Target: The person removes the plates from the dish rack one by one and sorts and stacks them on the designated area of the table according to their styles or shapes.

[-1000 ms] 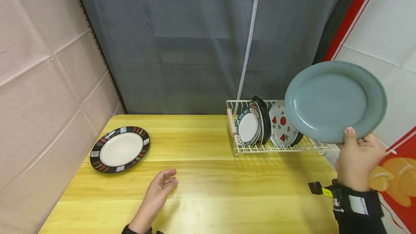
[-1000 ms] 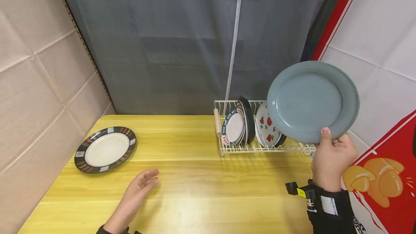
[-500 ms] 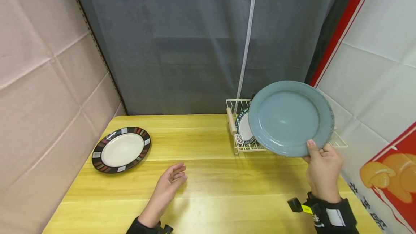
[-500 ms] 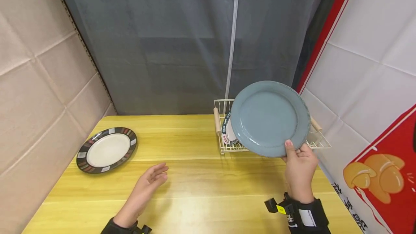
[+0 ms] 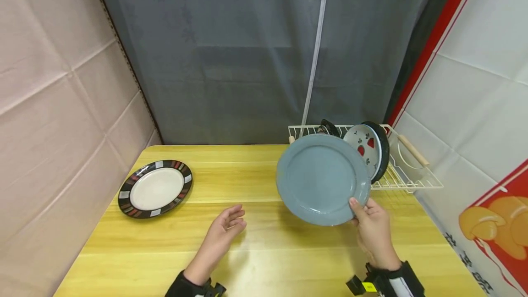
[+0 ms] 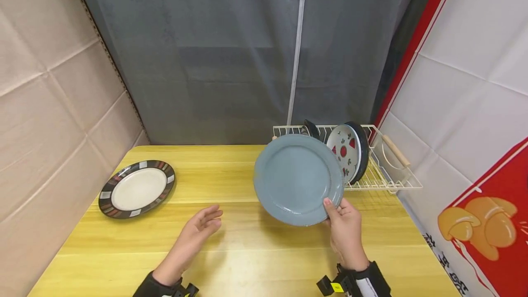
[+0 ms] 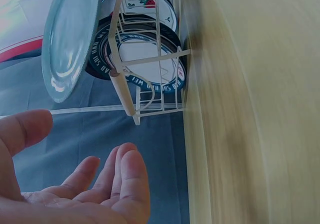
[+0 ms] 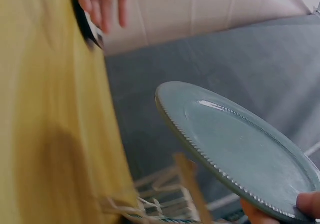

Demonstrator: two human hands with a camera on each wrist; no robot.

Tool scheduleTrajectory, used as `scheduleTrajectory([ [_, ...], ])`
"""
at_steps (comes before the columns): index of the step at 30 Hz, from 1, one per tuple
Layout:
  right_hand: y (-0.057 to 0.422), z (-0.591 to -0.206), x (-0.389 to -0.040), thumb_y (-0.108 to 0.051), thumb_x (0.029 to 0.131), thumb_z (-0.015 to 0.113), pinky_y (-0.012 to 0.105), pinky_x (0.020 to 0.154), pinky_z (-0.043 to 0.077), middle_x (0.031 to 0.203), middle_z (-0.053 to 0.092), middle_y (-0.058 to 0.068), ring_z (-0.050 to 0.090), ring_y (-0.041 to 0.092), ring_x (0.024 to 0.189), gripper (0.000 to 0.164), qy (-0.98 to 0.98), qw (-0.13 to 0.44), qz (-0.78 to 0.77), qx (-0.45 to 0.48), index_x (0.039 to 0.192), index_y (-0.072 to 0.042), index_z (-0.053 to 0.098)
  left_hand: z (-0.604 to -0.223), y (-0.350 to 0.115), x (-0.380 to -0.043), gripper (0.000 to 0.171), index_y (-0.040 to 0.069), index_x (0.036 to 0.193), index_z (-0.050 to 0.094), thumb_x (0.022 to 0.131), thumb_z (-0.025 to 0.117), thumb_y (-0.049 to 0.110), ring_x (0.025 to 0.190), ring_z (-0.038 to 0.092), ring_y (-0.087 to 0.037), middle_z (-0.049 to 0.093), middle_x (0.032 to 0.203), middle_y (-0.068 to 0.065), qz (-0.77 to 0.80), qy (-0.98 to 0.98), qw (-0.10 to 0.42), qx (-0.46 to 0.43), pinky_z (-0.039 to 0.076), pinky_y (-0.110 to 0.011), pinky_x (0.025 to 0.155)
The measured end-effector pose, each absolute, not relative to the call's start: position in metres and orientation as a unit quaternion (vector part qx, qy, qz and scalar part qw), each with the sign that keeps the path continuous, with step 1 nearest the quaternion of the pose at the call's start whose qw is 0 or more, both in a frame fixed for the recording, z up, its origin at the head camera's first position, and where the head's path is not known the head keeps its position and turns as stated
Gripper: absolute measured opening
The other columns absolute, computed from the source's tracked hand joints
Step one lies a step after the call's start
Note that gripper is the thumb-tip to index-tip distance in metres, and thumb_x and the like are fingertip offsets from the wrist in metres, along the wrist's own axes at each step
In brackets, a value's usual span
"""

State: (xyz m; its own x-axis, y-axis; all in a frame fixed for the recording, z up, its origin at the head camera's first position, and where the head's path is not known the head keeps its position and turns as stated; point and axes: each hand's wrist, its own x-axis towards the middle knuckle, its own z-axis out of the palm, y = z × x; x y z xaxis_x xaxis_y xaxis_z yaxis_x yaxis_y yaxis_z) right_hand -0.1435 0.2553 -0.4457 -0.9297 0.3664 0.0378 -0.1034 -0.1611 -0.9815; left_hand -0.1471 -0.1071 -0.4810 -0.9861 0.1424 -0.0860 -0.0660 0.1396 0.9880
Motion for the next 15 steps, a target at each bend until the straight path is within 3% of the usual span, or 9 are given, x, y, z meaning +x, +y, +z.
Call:
scheduleTrajectory([
  [3,0.244,-0.453,-0.142,-0.002,0.115,0.061,0.016,0.062,0.059,0.093,0.084,-0.015,0.071,-0.001,0.073,0.021,-0.653,0.115,0.741,-0.106,0.134,0.000,0.070,-0.482,-0.105,-0.147,0.063,-0.008,0.168,0.043,0.114,0.067,0.016,0.143,0.064,-0.043,0.058,0.163,-0.033,0.660,0.746,0.088,0.024,0.058,-0.058,0.120],
  [6,0.230,-0.460,-0.141,0.000,0.116,0.059,0.016,0.059,0.054,0.092,0.083,-0.014,0.066,0.000,0.070,0.036,-0.666,0.082,0.733,-0.111,0.148,0.015,0.058,-0.484,-0.103,-0.146,0.067,-0.008,0.170,0.038,0.115,0.067,0.017,0.146,0.062,-0.048,0.056,0.165,-0.036,0.668,0.739,0.089,0.023,0.056,-0.062,0.123],
  [10,0.215,-0.470,-0.139,0.001,0.116,0.057,0.016,0.057,0.047,0.092,0.082,-0.014,0.062,0.002,0.068,0.044,-0.664,0.044,0.738,-0.116,0.155,0.020,0.051,-0.487,-0.101,-0.147,0.069,-0.010,0.170,0.035,0.115,0.066,0.016,0.147,0.061,-0.052,0.054,0.164,-0.039,0.680,0.728,0.087,0.030,0.058,-0.060,0.122],
  [15,0.201,-0.477,-0.136,0.003,0.114,0.058,0.015,0.055,0.044,0.088,0.083,-0.009,0.059,0.002,0.064,0.038,-0.662,0.024,0.741,-0.112,0.148,0.022,0.056,-0.489,-0.100,-0.147,0.067,-0.015,0.169,0.032,0.117,0.062,0.014,0.145,0.063,-0.052,0.054,0.161,-0.042,0.694,0.711,0.103,0.047,0.063,-0.056,0.116],
])
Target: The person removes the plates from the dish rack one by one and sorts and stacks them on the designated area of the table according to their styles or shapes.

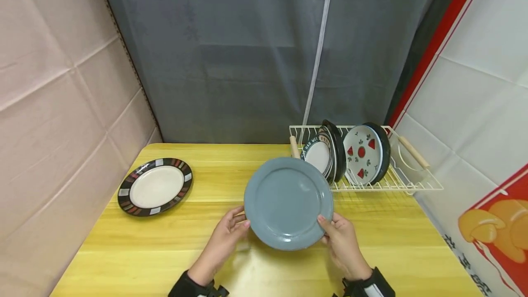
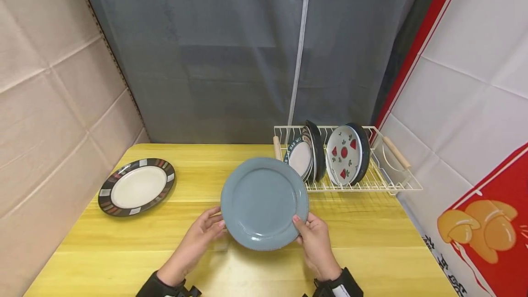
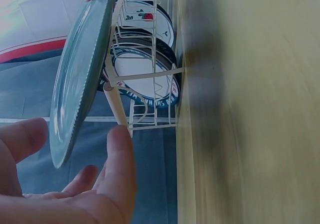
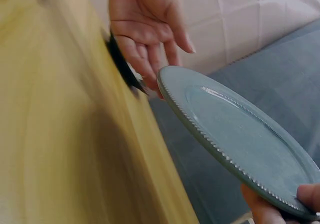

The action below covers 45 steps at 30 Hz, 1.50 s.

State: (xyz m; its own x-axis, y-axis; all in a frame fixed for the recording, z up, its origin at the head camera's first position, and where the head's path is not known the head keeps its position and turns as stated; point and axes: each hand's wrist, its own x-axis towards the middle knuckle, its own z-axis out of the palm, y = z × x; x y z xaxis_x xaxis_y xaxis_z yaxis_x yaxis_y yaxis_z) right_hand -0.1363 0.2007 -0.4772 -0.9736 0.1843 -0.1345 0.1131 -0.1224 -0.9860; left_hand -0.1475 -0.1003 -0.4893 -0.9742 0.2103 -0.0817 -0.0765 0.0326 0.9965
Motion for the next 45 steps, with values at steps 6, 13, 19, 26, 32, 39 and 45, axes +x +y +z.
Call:
scheduleTrajectory([
  [6,0.192,-0.485,-0.133,0.002,0.114,0.060,0.016,0.060,0.058,0.094,0.087,-0.003,0.076,0.003,0.073,0.041,-0.658,-0.006,0.746,-0.104,0.149,0.022,0.056,-0.492,-0.101,-0.148,0.068,-0.016,0.170,0.029,0.118,0.060,0.013,0.142,0.069,-0.046,0.055,0.160,-0.042,0.706,0.695,0.127,0.042,0.066,-0.044,0.113],
  [13,0.188,-0.488,-0.132,0.002,0.115,0.057,0.023,0.076,0.070,0.122,0.085,0.020,0.084,0.008,0.090,0.045,-0.648,-0.020,0.754,-0.102,0.155,0.022,0.050,-0.493,-0.102,-0.146,0.059,-0.014,0.170,0.032,0.117,0.054,0.002,0.139,0.071,-0.035,0.054,0.164,-0.040,0.728,0.671,0.136,0.035,0.067,-0.033,0.106],
  [19,0.190,-0.487,-0.133,0.002,0.115,0.055,0.025,0.083,0.071,0.128,0.082,0.025,0.084,0.007,0.095,0.047,-0.652,-0.035,0.752,-0.096,0.157,0.021,0.048,-0.494,-0.101,-0.146,0.057,-0.015,0.168,0.035,0.115,0.053,-0.003,0.128,0.075,-0.025,0.056,0.162,-0.040,0.733,0.668,0.125,0.026,0.066,-0.026,0.095],
  [26,0.193,-0.489,-0.132,0.000,0.116,0.055,0.020,0.079,0.068,0.114,0.087,0.008,0.083,0.004,0.093,0.051,-0.648,-0.060,0.754,-0.085,0.161,0.022,0.041,-0.496,-0.100,-0.147,0.057,-0.015,0.167,0.037,0.114,0.054,-0.004,0.113,0.078,-0.018,0.059,0.158,-0.040,0.727,0.676,0.119,0.000,0.067,-0.025,0.085],
  [32,0.191,-0.492,-0.132,0.000,0.114,0.058,0.019,0.073,0.066,0.103,0.086,-0.001,0.080,0.004,0.086,0.051,-0.650,-0.042,0.755,-0.076,0.157,0.023,0.044,-0.495,-0.099,-0.147,0.057,-0.016,0.167,0.038,0.113,0.055,-0.005,0.109,0.079,-0.017,0.058,0.157,-0.041,0.730,0.674,0.112,-0.014,0.069,-0.026,0.084],
  [39,0.192,-0.491,-0.130,-0.002,0.115,0.055,0.023,0.083,0.070,0.129,0.082,0.022,0.082,0.006,0.097,0.056,-0.662,-0.048,0.745,-0.064,0.162,0.023,0.038,-0.493,-0.099,-0.146,0.057,-0.020,0.165,0.038,0.112,0.056,-0.006,0.104,0.079,-0.015,0.057,0.157,-0.043,0.737,0.666,0.112,-0.025,0.070,-0.026,0.083],
  [45,0.191,-0.490,-0.129,-0.010,0.119,0.053,0.027,0.084,0.071,0.127,0.082,0.015,0.083,0.008,0.098,0.058,-0.661,-0.047,0.748,-0.038,0.162,0.024,0.037,-0.493,-0.100,-0.144,0.048,-0.020,0.155,0.050,0.110,0.060,-0.007,0.091,0.076,-0.011,0.074,0.136,-0.030,0.754,0.649,0.082,-0.070,0.067,-0.023,0.076],
])
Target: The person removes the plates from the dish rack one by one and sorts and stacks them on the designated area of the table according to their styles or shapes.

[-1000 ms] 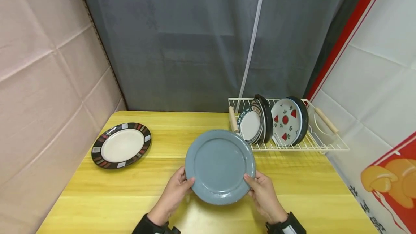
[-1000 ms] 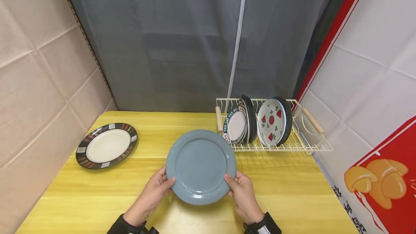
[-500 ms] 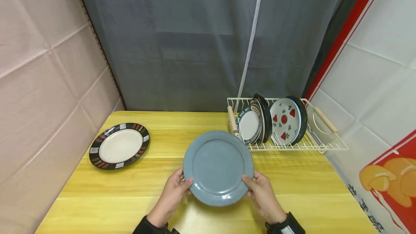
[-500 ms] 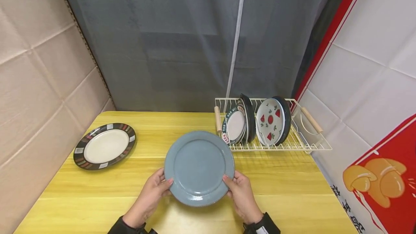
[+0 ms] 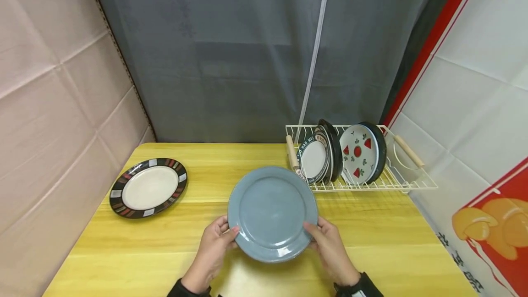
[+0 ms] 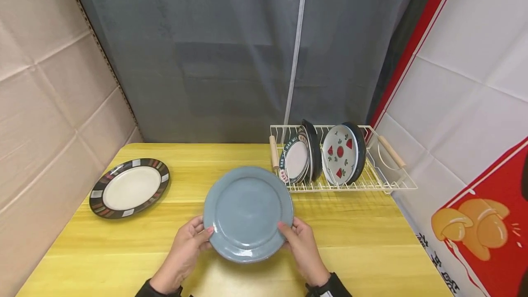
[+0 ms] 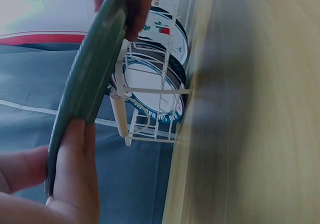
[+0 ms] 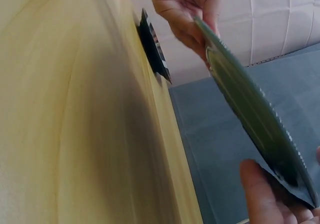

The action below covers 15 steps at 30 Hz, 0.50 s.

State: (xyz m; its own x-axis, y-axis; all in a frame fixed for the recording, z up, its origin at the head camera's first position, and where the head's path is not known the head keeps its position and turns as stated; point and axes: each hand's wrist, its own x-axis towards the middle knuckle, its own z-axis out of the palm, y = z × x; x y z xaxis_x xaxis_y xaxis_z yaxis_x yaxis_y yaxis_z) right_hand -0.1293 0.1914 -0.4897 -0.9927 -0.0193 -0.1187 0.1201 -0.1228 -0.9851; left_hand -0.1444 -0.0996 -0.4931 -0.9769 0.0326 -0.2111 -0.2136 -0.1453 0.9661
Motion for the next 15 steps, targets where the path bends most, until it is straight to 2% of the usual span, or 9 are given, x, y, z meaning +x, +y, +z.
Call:
scheduleTrajectory([
  [2,0.193,-0.489,-0.129,-0.012,0.120,0.050,0.027,0.081,0.071,0.115,0.084,0.002,0.083,0.008,0.095,0.055,0.657,0.034,-0.753,0.032,0.159,0.026,0.039,-0.492,-0.101,-0.143,0.047,-0.019,0.154,0.051,0.109,0.061,-0.007,0.091,0.077,-0.009,0.078,0.132,-0.025,0.759,0.643,0.069,-0.080,0.068,-0.023,0.076],
  [4,0.195,-0.488,-0.128,-0.012,0.121,0.048,0.026,0.080,0.071,0.109,0.085,-0.006,0.083,0.007,0.096,0.053,0.653,0.020,-0.757,0.027,0.157,0.026,0.042,-0.490,-0.103,-0.143,0.047,-0.019,0.154,0.051,0.110,0.060,-0.007,0.091,0.078,-0.008,0.080,0.130,-0.022,0.765,0.636,0.057,-0.087,0.068,-0.023,0.078],
  [7,0.203,-0.485,-0.129,-0.013,0.121,0.047,0.028,0.084,0.072,0.112,0.086,-0.009,0.084,0.009,0.102,0.045,0.644,-0.003,-0.765,0.020,0.152,0.020,0.052,-0.487,-0.110,-0.143,0.048,-0.018,0.156,0.048,0.111,0.059,-0.007,0.093,0.080,-0.005,0.081,0.130,-0.017,0.775,0.623,0.041,-0.099,0.069,-0.022,0.082],
  [11,0.217,-0.481,-0.130,-0.015,0.122,0.046,0.030,0.090,0.072,0.119,0.087,-0.009,0.084,0.010,0.110,0.031,0.639,-0.022,-0.769,0.014,0.142,-0.003,0.067,-0.484,-0.125,-0.146,0.049,-0.018,0.159,0.045,0.113,0.056,-0.006,0.095,0.080,-0.002,0.082,0.124,-0.007,0.784,0.608,0.021,-0.123,0.069,-0.021,0.086],
  [15,0.227,-0.478,-0.129,-0.016,0.123,0.045,0.029,0.091,0.071,0.123,0.086,-0.011,0.083,0.008,0.113,0.029,0.643,-0.033,-0.766,0.001,0.132,-0.021,0.072,-0.484,-0.146,-0.147,0.053,-0.017,0.163,0.039,0.114,0.055,-0.006,0.098,0.079,0.001,0.080,0.130,-0.006,0.783,0.606,0.007,-0.143,0.068,-0.020,0.091],
])
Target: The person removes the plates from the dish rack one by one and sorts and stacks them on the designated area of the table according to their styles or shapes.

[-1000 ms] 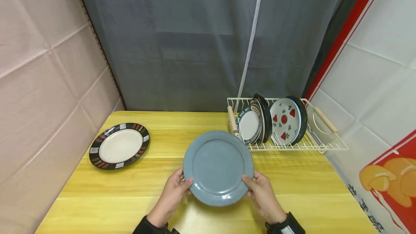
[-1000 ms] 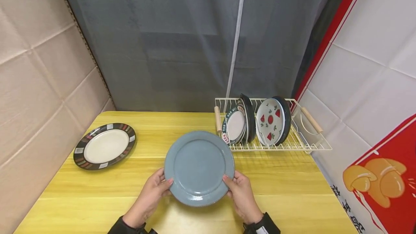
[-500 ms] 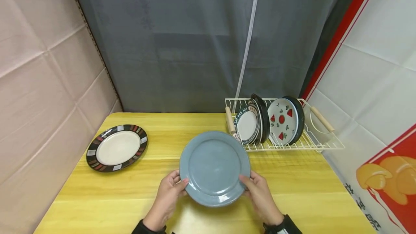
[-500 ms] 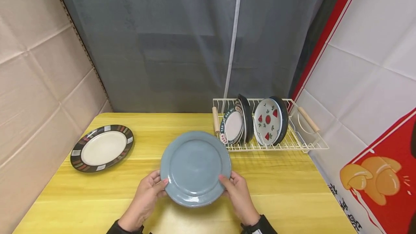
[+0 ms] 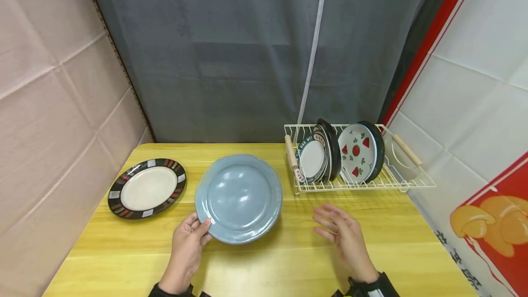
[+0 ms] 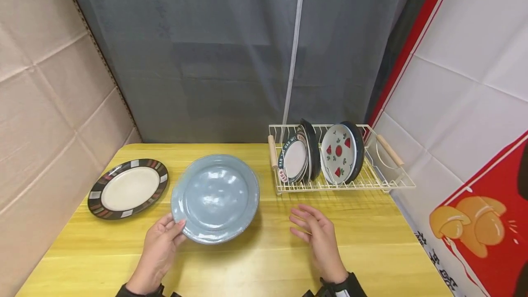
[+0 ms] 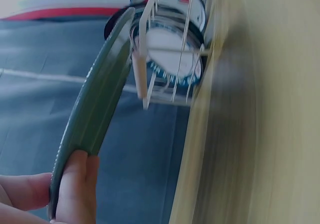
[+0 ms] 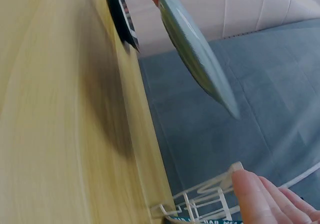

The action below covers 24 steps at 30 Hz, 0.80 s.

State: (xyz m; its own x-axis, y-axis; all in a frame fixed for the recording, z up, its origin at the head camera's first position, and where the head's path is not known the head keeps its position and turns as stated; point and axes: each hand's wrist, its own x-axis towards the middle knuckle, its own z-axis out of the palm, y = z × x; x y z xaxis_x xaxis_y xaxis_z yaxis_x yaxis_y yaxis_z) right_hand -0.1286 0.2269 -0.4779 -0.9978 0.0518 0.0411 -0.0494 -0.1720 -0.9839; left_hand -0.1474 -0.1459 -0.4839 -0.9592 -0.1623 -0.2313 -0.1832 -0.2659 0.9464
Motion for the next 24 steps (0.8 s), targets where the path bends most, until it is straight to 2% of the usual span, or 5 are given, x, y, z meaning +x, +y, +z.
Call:
scheduleTrajectory([
  [6,0.235,-0.479,-0.128,-0.015,0.124,0.045,0.028,0.090,0.071,0.123,0.086,-0.013,0.083,0.007,0.112,0.033,-0.640,0.044,0.767,0.011,0.127,-0.028,0.075,-0.488,-0.186,-0.147,0.049,-0.010,0.161,0.043,0.115,0.055,-0.004,0.097,0.078,0.005,0.082,0.113,0.013,0.793,0.579,-0.022,-0.187,0.066,-0.017,0.093],
  [9,0.239,-0.481,-0.126,-0.015,0.124,0.045,0.028,0.090,0.071,0.123,0.086,-0.012,0.083,0.007,0.112,0.035,-0.633,0.047,0.773,0.006,0.125,-0.029,0.077,-0.490,-0.206,-0.148,0.025,0.004,0.135,0.066,0.114,0.057,-0.005,0.090,0.077,0.003,0.080,0.096,0.018,0.819,0.531,-0.053,-0.213,0.067,-0.016,0.084],
  [13,0.244,-0.482,-0.126,-0.014,0.123,0.046,0.028,0.089,0.071,0.123,0.086,-0.012,0.083,0.006,0.111,0.036,-0.627,0.055,0.777,0.001,0.123,-0.030,0.078,-0.489,-0.225,-0.154,0.021,0.019,0.110,0.070,0.115,0.060,0.002,0.086,0.072,0.002,0.072,0.103,0.016,0.823,0.498,-0.092,-0.256,0.065,-0.015,0.077],
  [16,0.247,-0.481,-0.126,-0.011,0.123,0.045,0.028,0.089,0.071,0.123,0.086,-0.011,0.083,0.006,0.110,0.038,-0.627,0.062,0.777,0.007,0.122,-0.030,0.078,-0.488,-0.235,-0.160,0.006,0.019,0.122,0.061,0.118,0.059,0.014,0.093,0.065,0.004,0.056,0.118,0.011,0.796,0.517,-0.100,-0.298,0.062,-0.011,0.079],
  [24,0.255,-0.482,-0.125,-0.008,0.122,0.046,0.028,0.089,0.072,0.122,0.086,-0.012,0.083,0.007,0.110,0.039,-0.631,0.080,0.772,0.004,0.121,-0.030,0.079,-0.497,-0.256,-0.177,0.031,0.028,0.148,0.042,0.120,0.054,0.026,0.129,0.056,0.003,0.045,0.132,0.016,0.760,0.512,-0.118,-0.383,0.056,-0.006,0.096],
])
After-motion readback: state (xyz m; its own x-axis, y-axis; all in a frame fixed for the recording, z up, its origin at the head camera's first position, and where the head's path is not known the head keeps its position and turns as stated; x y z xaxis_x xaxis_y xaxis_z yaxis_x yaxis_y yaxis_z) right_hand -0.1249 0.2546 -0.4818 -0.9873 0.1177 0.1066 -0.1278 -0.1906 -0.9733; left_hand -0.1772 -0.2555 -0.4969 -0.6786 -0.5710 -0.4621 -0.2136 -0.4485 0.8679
